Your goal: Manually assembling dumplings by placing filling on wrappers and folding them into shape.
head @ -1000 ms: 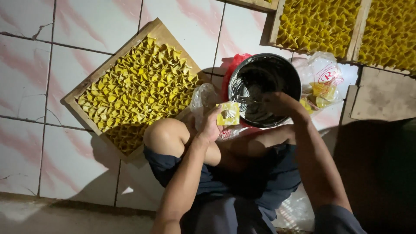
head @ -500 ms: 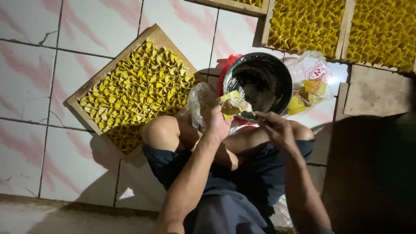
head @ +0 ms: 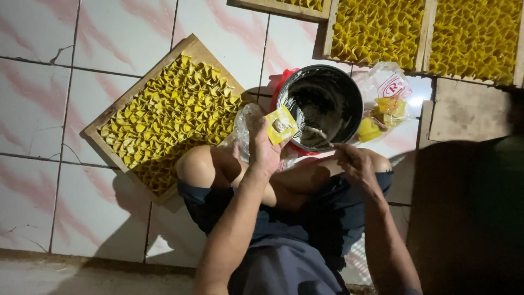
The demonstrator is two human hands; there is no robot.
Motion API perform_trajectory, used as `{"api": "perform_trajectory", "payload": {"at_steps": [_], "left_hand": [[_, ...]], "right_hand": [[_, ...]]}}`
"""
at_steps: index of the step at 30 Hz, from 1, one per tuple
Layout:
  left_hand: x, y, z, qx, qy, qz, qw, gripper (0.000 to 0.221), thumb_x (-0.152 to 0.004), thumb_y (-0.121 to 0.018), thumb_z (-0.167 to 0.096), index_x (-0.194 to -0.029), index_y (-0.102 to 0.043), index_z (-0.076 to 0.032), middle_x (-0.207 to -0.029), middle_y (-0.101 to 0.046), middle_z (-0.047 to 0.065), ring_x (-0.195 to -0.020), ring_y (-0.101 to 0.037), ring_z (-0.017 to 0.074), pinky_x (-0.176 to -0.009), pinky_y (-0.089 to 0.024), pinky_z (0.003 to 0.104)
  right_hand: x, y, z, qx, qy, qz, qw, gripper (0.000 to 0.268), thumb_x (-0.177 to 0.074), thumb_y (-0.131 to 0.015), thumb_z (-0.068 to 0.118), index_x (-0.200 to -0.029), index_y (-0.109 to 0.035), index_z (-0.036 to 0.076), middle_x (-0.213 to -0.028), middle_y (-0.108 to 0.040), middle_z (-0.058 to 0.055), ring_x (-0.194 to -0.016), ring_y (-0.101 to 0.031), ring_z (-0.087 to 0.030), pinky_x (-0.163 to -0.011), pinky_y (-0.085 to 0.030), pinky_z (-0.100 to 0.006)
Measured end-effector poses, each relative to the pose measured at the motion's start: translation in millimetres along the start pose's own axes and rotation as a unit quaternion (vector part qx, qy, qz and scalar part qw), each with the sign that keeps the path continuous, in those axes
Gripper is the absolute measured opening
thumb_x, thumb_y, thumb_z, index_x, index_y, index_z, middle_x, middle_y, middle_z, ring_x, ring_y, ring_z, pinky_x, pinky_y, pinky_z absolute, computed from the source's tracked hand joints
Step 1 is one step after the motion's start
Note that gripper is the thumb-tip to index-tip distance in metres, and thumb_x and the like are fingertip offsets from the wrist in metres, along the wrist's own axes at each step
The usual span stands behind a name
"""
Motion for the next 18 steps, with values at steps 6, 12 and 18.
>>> {"api": "perform_trajectory", "payload": {"at_steps": [6,12,18], "left_hand": [[-18,37,-10,-0.067,0.011,0.033,0.997,0.040,-0.093,-0.071,-0.047,-0.118,-0.059,-0.019,-0.116,-0.070,0.015,-0.106,-0.072,0.0339,-0.091,-0.062,0.051],[-31,60,2,-0.054,0.028,0.024,0.998,0.039,-0.092,-0.072,-0.044,-0.118,-0.061,-0.016,-0.111,-0.072,0.018,-0.100,-0.073,0.0374,-0.087,-0.062,0.054],[-16,47,-22,-0.110,0.045,0.076,0.990,0.033,-0.094,-0.066,-0.044,-0.110,-0.063,-0.016,-0.098,-0.074,0.013,-0.085,-0.076,0.0287,-0.066,-0.067,0.037]], "right_hand": [[-20,-1,65,0.253,-0.020,-0.088,0.963,0.018,-0.102,-0.058,0.018,-0.105,-0.074,0.011,-0.069,-0.071,-0.011,-0.070,-0.070,-0.032,-0.068,-0.056,-0.044],[-41,-20,58,0.225,0.033,-0.082,0.970,0.012,-0.101,-0.061,0.012,-0.101,-0.071,0.004,-0.073,-0.070,-0.016,-0.067,-0.071,-0.033,-0.061,-0.056,-0.043],[-60,-22,40,0.312,0.039,-0.081,0.946,0.014,-0.097,-0.056,0.014,-0.102,-0.066,0.006,-0.079,-0.067,-0.024,-0.079,-0.068,-0.049,-0.068,-0.052,-0.058]]}}
Point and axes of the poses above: each hand's wrist, its own x-axis away from the middle knuckle, its own y-axis out of the back of the hand, z = x × y, the point moved 2 cm from there along -x, towards the middle knuckle
